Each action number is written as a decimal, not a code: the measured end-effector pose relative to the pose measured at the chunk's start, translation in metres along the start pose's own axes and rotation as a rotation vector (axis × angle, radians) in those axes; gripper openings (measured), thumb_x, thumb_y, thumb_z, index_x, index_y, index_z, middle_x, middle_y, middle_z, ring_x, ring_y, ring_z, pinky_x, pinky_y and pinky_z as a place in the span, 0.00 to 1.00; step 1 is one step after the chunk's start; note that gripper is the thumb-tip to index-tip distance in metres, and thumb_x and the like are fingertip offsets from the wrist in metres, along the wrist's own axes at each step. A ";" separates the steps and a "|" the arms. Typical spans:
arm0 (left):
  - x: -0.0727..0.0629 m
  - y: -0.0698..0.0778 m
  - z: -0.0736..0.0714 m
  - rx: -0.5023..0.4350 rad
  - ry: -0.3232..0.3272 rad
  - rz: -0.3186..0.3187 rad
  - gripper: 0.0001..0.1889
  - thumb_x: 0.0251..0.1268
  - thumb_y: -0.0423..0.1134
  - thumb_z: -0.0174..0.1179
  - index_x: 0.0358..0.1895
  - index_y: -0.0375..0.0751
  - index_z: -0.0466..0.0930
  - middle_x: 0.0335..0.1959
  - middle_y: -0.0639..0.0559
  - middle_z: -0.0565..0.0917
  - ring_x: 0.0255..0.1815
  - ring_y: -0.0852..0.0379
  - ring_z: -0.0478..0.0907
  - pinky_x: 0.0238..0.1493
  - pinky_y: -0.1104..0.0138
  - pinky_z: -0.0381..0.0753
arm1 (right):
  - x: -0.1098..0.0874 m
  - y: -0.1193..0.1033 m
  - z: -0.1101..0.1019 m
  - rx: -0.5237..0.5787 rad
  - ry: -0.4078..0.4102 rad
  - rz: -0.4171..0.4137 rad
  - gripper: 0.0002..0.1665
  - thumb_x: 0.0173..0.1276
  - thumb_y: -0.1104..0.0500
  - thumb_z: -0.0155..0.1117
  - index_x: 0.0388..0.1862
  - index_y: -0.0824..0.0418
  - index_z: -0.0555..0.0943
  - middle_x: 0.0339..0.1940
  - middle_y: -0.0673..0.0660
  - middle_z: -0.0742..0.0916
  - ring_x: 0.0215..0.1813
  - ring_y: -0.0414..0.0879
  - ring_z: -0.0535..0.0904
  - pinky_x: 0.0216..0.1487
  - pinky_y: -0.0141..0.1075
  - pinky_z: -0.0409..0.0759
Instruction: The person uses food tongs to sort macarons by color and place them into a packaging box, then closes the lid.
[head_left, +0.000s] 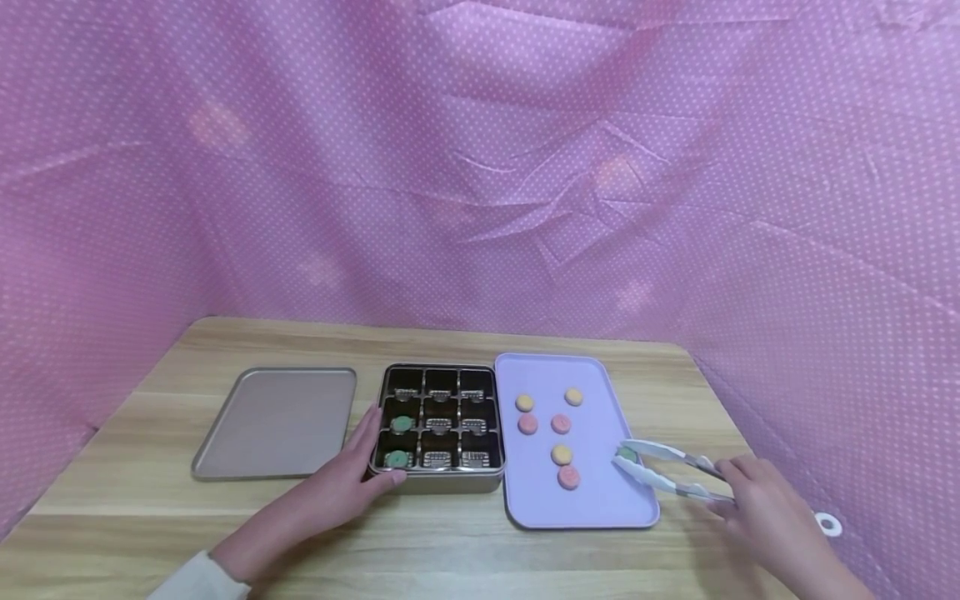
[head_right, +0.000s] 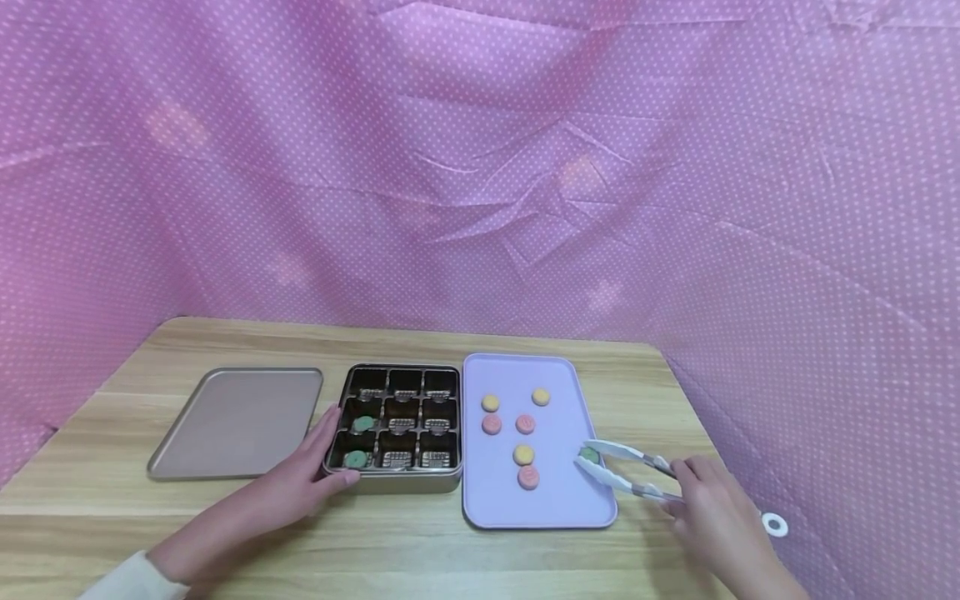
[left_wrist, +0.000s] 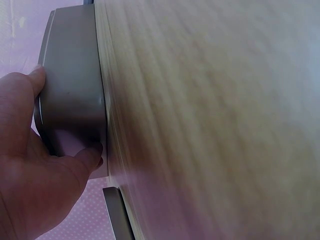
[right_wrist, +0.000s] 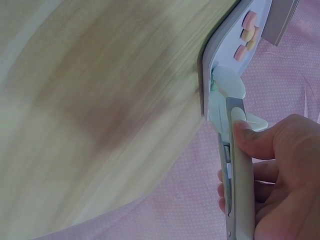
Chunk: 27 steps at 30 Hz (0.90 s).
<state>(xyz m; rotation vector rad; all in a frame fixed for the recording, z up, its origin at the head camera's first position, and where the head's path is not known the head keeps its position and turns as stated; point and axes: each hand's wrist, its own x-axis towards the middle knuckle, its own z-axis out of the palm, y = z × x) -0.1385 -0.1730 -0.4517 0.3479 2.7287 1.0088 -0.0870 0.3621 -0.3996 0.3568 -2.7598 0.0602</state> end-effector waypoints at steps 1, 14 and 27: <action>0.000 0.000 0.000 -0.001 0.003 -0.001 0.58 0.65 0.73 0.52 0.82 0.53 0.23 0.83 0.50 0.27 0.80 0.33 0.49 0.77 0.39 0.52 | 0.000 0.000 0.000 0.001 -0.006 0.004 0.30 0.42 0.62 0.84 0.45 0.72 0.84 0.38 0.59 0.85 0.40 0.55 0.80 0.38 0.52 0.83; -0.001 0.000 0.000 -0.006 -0.003 -0.007 0.58 0.64 0.74 0.52 0.82 0.53 0.23 0.83 0.49 0.27 0.81 0.34 0.46 0.77 0.38 0.51 | 0.000 -0.005 0.002 0.013 0.083 -0.034 0.30 0.38 0.63 0.85 0.43 0.71 0.84 0.36 0.59 0.85 0.39 0.55 0.80 0.37 0.53 0.83; 0.000 -0.001 0.000 0.000 0.005 0.010 0.57 0.66 0.73 0.51 0.82 0.51 0.24 0.83 0.48 0.27 0.81 0.34 0.47 0.77 0.39 0.51 | 0.015 -0.022 -0.001 0.067 0.103 -0.044 0.31 0.40 0.64 0.84 0.46 0.70 0.84 0.40 0.62 0.86 0.45 0.60 0.81 0.42 0.58 0.83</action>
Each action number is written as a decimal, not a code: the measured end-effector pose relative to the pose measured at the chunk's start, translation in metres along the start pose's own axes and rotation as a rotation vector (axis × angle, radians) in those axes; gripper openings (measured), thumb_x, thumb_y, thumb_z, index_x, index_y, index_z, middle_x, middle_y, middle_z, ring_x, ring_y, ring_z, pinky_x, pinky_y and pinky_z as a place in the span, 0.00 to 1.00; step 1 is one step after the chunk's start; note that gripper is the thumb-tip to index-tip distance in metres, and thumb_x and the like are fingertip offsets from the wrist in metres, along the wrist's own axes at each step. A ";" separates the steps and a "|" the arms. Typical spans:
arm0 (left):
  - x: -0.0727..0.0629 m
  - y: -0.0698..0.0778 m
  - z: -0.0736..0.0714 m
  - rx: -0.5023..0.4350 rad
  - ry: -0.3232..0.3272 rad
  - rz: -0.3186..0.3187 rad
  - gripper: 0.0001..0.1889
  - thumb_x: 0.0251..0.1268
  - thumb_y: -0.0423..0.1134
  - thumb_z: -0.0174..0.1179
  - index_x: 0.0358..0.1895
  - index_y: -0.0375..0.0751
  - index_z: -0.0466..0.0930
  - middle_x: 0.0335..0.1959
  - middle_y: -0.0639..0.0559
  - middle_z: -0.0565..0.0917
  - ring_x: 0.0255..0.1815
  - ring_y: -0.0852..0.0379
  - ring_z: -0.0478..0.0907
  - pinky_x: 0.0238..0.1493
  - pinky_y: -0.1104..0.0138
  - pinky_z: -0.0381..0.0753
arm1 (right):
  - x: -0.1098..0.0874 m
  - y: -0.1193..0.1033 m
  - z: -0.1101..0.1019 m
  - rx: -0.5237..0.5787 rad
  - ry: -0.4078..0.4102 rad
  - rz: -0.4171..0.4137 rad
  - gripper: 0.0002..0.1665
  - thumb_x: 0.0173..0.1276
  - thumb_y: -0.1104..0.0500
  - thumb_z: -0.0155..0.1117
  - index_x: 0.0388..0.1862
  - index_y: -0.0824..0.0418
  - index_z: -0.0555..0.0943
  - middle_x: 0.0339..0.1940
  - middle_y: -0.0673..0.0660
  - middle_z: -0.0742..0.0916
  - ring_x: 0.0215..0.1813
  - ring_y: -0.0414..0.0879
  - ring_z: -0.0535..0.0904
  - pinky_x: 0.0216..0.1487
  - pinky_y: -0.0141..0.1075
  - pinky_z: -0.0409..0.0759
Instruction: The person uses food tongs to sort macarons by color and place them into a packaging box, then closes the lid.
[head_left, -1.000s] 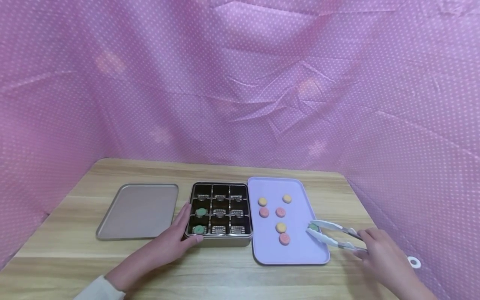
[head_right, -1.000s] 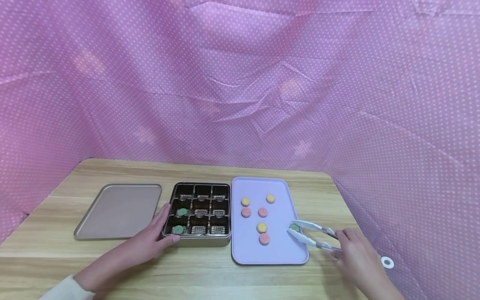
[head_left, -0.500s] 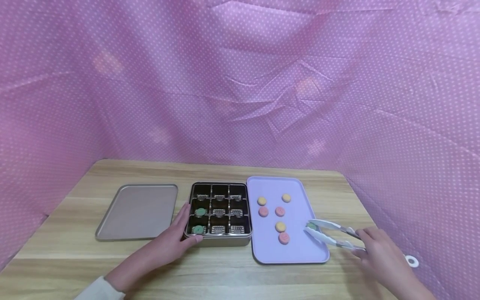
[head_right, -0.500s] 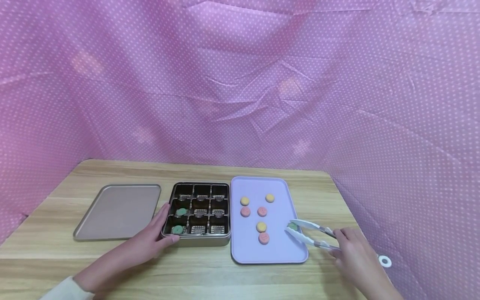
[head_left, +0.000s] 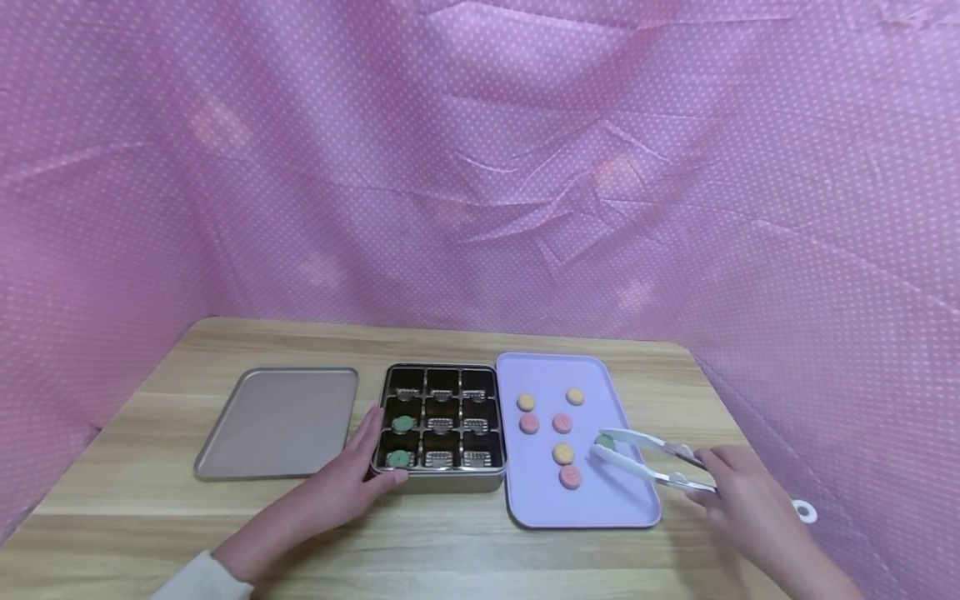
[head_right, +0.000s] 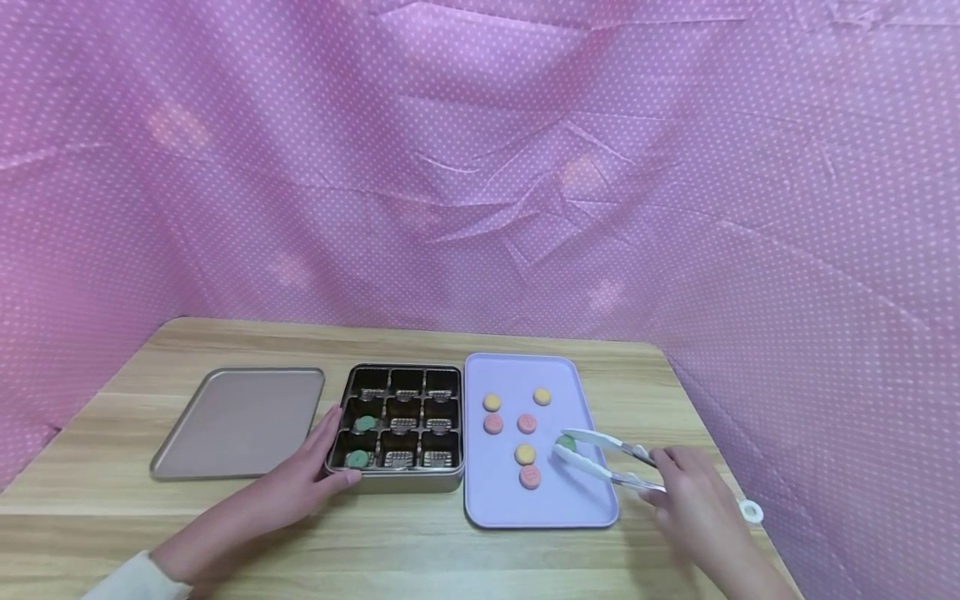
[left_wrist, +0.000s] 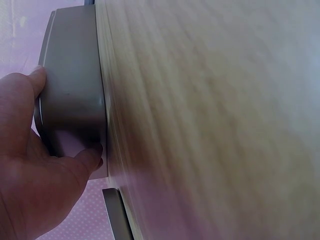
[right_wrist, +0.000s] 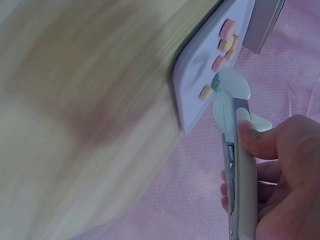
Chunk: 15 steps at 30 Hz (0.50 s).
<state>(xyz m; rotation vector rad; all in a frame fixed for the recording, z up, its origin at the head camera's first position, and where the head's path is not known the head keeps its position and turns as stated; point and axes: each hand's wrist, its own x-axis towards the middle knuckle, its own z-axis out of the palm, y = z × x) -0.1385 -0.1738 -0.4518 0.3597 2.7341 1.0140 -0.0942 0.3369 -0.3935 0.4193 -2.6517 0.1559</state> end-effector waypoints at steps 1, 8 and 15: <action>0.000 0.000 0.000 -0.001 0.000 -0.005 0.57 0.66 0.74 0.51 0.82 0.52 0.24 0.83 0.48 0.27 0.81 0.34 0.47 0.77 0.40 0.51 | 0.001 -0.001 0.000 0.006 0.001 -0.005 0.31 0.40 0.64 0.84 0.46 0.70 0.84 0.40 0.61 0.86 0.44 0.60 0.81 0.42 0.57 0.83; -0.001 0.002 0.000 0.007 -0.004 -0.011 0.57 0.65 0.74 0.51 0.82 0.52 0.24 0.83 0.50 0.26 0.80 0.33 0.49 0.76 0.39 0.53 | 0.016 -0.010 0.001 0.029 0.115 -0.124 0.30 0.37 0.64 0.84 0.43 0.70 0.85 0.36 0.58 0.87 0.39 0.57 0.82 0.42 0.53 0.81; -0.002 0.003 -0.001 -0.003 -0.008 -0.007 0.57 0.66 0.74 0.51 0.82 0.52 0.23 0.83 0.51 0.25 0.80 0.33 0.48 0.76 0.38 0.52 | 0.034 -0.031 0.002 0.077 0.124 -0.128 0.29 0.38 0.66 0.85 0.43 0.66 0.85 0.36 0.54 0.86 0.38 0.49 0.80 0.35 0.45 0.82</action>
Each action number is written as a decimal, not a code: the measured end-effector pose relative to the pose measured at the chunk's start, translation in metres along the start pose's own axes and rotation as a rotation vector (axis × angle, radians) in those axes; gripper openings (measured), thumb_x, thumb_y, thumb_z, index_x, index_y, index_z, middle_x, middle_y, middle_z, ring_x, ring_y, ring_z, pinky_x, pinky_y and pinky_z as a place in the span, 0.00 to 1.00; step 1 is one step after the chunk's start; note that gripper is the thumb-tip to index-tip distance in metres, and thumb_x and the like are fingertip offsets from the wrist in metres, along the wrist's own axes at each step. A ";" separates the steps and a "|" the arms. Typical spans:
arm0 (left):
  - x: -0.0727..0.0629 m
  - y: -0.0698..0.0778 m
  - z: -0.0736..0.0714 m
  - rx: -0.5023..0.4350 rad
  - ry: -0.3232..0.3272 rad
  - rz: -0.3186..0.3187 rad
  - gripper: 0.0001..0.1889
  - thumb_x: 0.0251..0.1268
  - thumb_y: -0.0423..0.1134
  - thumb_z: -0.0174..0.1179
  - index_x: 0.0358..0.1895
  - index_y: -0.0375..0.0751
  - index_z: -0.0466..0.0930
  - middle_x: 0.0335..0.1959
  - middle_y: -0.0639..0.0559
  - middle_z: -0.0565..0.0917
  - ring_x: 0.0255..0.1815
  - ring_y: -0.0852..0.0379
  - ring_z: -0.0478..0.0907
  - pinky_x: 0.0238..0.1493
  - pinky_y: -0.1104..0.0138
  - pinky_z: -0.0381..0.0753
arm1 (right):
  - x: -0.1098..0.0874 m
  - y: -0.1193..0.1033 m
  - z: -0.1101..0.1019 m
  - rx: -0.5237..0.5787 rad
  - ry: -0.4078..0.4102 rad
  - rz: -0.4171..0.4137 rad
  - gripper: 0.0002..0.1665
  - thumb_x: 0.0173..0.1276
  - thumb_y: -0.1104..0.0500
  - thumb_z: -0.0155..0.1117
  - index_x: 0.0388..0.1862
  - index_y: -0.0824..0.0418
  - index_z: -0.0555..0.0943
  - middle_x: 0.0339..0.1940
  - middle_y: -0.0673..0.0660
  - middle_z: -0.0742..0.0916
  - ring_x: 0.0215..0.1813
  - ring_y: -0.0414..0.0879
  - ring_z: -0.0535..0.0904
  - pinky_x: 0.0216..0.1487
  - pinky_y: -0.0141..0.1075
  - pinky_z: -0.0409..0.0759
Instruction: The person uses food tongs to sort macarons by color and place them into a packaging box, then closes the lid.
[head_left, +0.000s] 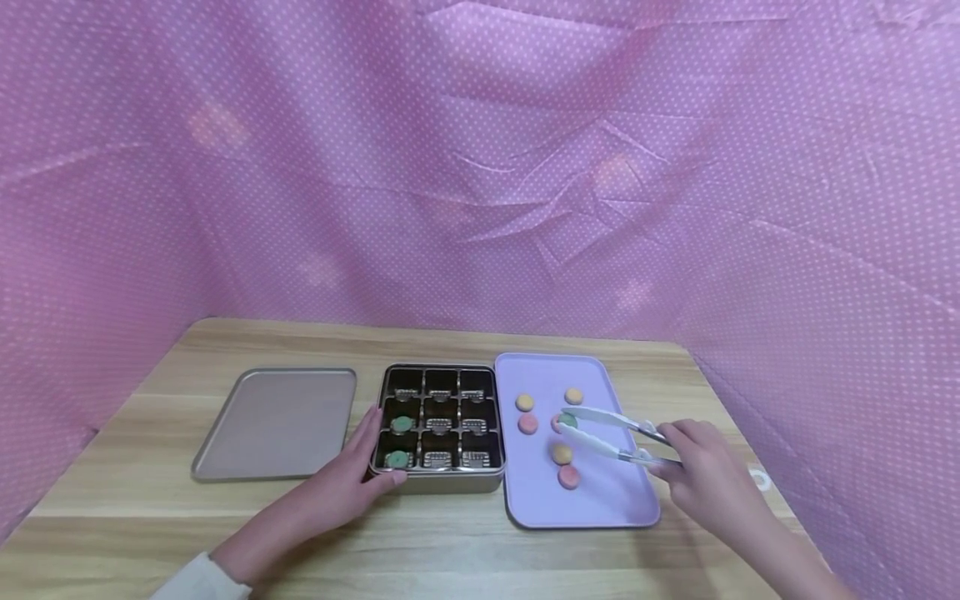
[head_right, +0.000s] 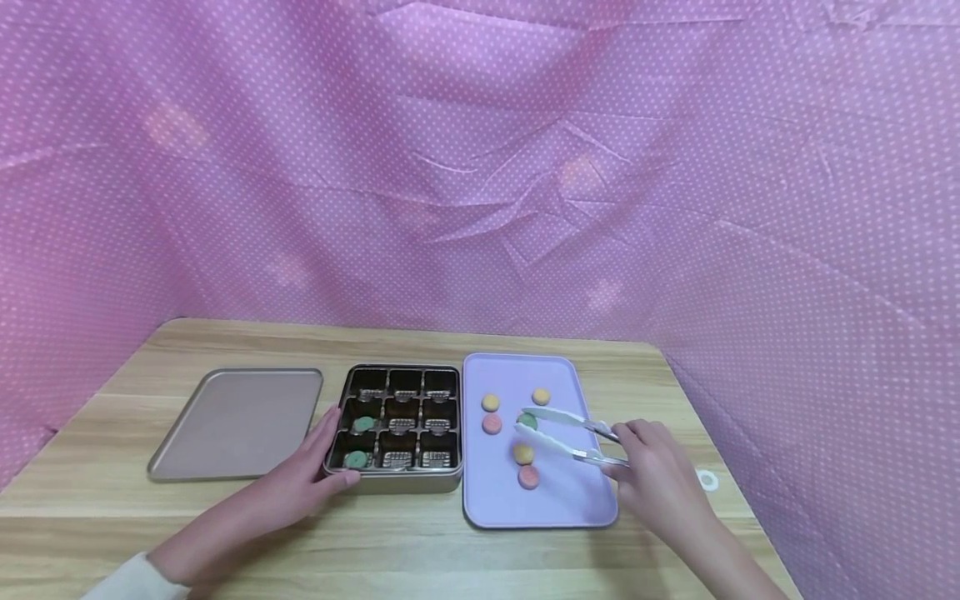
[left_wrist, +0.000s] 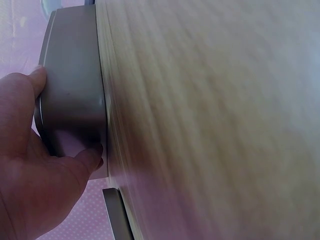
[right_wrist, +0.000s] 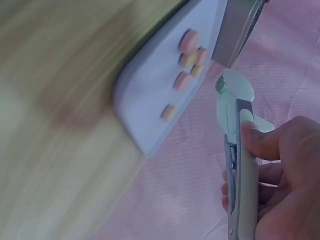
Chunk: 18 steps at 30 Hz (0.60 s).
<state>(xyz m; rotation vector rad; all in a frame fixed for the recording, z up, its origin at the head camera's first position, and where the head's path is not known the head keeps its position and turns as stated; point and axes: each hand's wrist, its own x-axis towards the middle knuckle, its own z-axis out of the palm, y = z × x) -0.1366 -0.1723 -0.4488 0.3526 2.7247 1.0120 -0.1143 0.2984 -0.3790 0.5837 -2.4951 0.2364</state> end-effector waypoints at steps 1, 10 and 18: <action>0.000 0.000 0.000 -0.001 0.000 0.003 0.57 0.65 0.74 0.51 0.82 0.52 0.23 0.83 0.50 0.26 0.80 0.33 0.48 0.76 0.38 0.51 | 0.003 -0.003 0.001 0.008 -0.008 0.003 0.29 0.38 0.66 0.85 0.44 0.66 0.85 0.37 0.54 0.86 0.39 0.49 0.80 0.35 0.45 0.82; 0.002 -0.002 0.001 0.007 0.008 0.008 0.57 0.66 0.73 0.52 0.82 0.53 0.23 0.83 0.51 0.26 0.80 0.33 0.49 0.76 0.39 0.52 | 0.027 -0.025 0.010 0.059 -0.036 0.011 0.29 0.43 0.65 0.83 0.47 0.68 0.85 0.40 0.56 0.86 0.43 0.51 0.80 0.41 0.46 0.84; 0.001 -0.002 0.001 0.016 0.010 0.017 0.58 0.65 0.75 0.50 0.82 0.51 0.23 0.83 0.47 0.27 0.80 0.32 0.48 0.76 0.38 0.52 | 0.047 -0.042 0.019 0.081 -0.070 0.000 0.26 0.48 0.65 0.82 0.47 0.66 0.85 0.41 0.56 0.86 0.45 0.50 0.79 0.43 0.45 0.83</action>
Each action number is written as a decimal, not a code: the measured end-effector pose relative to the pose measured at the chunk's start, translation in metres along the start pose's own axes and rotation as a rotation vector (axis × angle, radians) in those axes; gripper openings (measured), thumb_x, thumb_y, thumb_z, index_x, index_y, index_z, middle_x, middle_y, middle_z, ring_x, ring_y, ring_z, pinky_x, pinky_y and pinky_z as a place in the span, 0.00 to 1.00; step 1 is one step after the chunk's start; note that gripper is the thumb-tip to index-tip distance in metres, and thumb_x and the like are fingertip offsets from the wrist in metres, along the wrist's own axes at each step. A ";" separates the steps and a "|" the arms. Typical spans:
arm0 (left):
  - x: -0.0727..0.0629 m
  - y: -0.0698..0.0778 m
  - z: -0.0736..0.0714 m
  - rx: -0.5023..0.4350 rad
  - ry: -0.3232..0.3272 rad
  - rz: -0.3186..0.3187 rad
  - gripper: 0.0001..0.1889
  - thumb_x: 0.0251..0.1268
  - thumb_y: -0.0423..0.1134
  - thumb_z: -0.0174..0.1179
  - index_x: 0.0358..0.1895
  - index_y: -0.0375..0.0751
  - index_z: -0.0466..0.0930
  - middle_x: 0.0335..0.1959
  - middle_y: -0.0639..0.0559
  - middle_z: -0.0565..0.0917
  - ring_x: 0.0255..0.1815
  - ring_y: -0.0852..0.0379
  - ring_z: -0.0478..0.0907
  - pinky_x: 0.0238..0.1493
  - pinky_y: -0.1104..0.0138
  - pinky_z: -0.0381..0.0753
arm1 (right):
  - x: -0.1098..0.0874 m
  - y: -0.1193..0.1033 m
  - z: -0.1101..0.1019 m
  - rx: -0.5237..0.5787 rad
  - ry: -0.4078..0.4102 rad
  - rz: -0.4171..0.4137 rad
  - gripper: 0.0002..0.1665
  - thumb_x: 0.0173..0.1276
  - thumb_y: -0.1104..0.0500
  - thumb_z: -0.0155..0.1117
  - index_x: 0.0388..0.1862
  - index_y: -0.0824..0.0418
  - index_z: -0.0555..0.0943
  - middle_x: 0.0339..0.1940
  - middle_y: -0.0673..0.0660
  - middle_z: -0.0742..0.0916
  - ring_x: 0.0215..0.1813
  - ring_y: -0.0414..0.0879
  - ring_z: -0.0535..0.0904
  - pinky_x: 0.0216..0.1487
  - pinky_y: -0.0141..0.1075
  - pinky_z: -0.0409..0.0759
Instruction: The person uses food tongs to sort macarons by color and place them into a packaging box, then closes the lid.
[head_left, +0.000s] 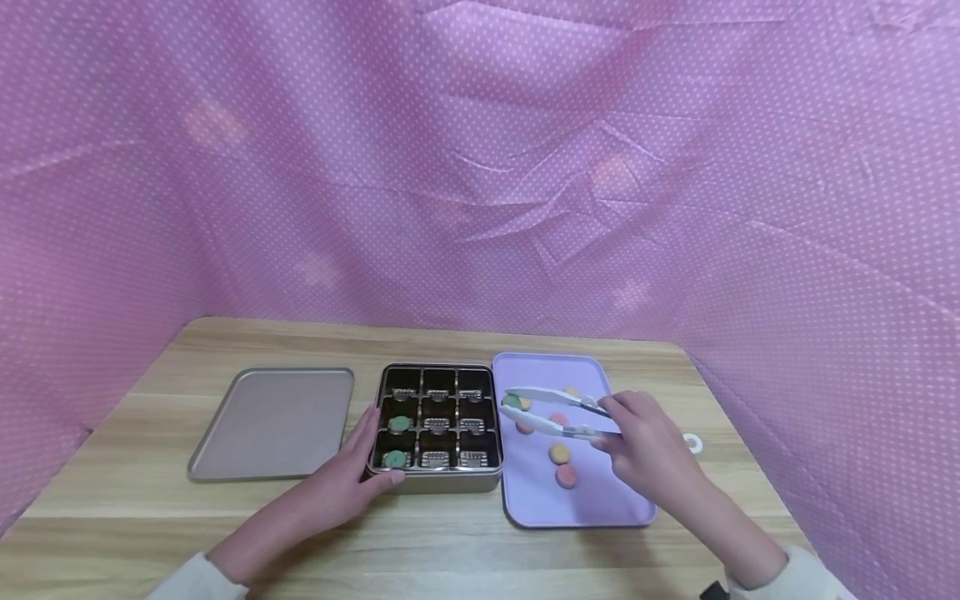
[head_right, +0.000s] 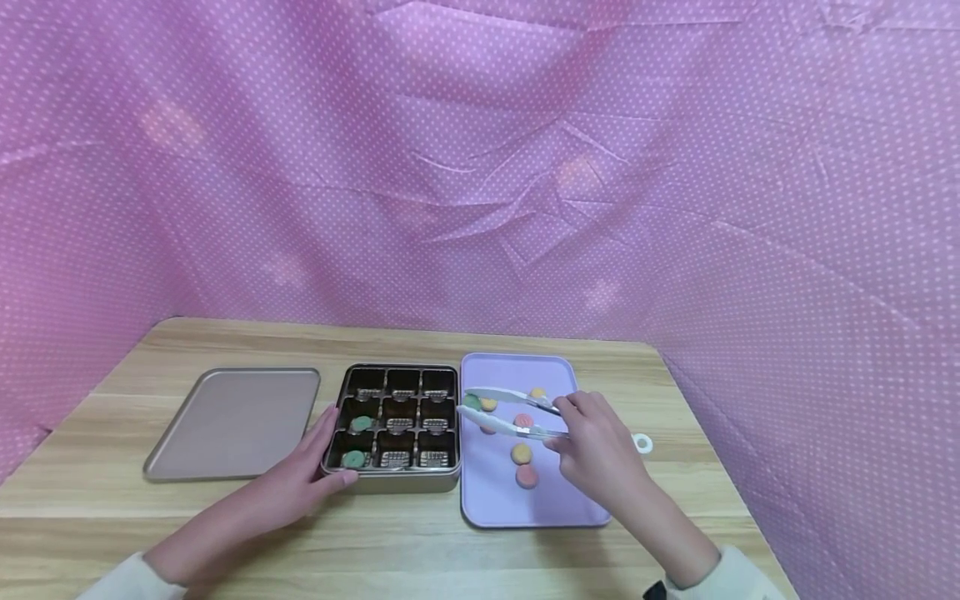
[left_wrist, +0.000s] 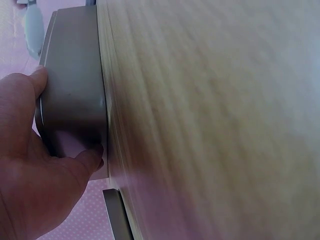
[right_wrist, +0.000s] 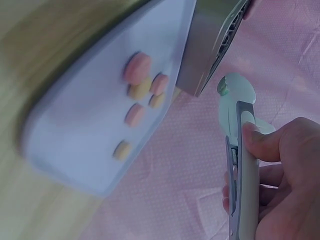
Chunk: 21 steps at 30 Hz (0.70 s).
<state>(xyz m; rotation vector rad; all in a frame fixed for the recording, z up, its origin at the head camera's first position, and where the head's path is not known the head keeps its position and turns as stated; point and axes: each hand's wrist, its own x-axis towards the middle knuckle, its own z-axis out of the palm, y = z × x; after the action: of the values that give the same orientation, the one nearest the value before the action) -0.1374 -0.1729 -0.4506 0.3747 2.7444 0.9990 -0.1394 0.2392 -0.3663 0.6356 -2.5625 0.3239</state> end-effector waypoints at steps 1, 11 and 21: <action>0.000 0.000 0.000 -0.001 -0.001 0.001 0.58 0.65 0.75 0.50 0.82 0.51 0.23 0.83 0.48 0.27 0.80 0.32 0.48 0.76 0.38 0.52 | 0.003 -0.002 0.001 0.004 -0.008 0.001 0.25 0.49 0.65 0.82 0.48 0.66 0.85 0.41 0.56 0.86 0.45 0.50 0.79 0.43 0.45 0.83; 0.000 -0.001 -0.002 -0.007 -0.004 -0.005 0.58 0.65 0.73 0.51 0.81 0.51 0.23 0.83 0.47 0.27 0.79 0.30 0.48 0.75 0.38 0.52 | 0.039 -0.026 0.031 0.041 -0.014 -0.040 0.24 0.50 0.63 0.82 0.47 0.65 0.85 0.41 0.55 0.85 0.44 0.51 0.79 0.44 0.42 0.82; 0.000 0.000 -0.002 -0.012 -0.014 0.005 0.58 0.65 0.74 0.50 0.82 0.49 0.23 0.83 0.45 0.27 0.79 0.30 0.48 0.75 0.37 0.53 | 0.067 -0.049 0.059 0.077 -0.044 -0.011 0.23 0.50 0.61 0.79 0.47 0.63 0.84 0.39 0.53 0.84 0.44 0.51 0.78 0.44 0.43 0.83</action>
<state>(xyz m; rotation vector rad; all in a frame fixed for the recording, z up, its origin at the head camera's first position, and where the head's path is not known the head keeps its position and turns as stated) -0.1380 -0.1739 -0.4487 0.3858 2.7255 1.0092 -0.1908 0.1519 -0.3775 0.6913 -2.5982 0.4109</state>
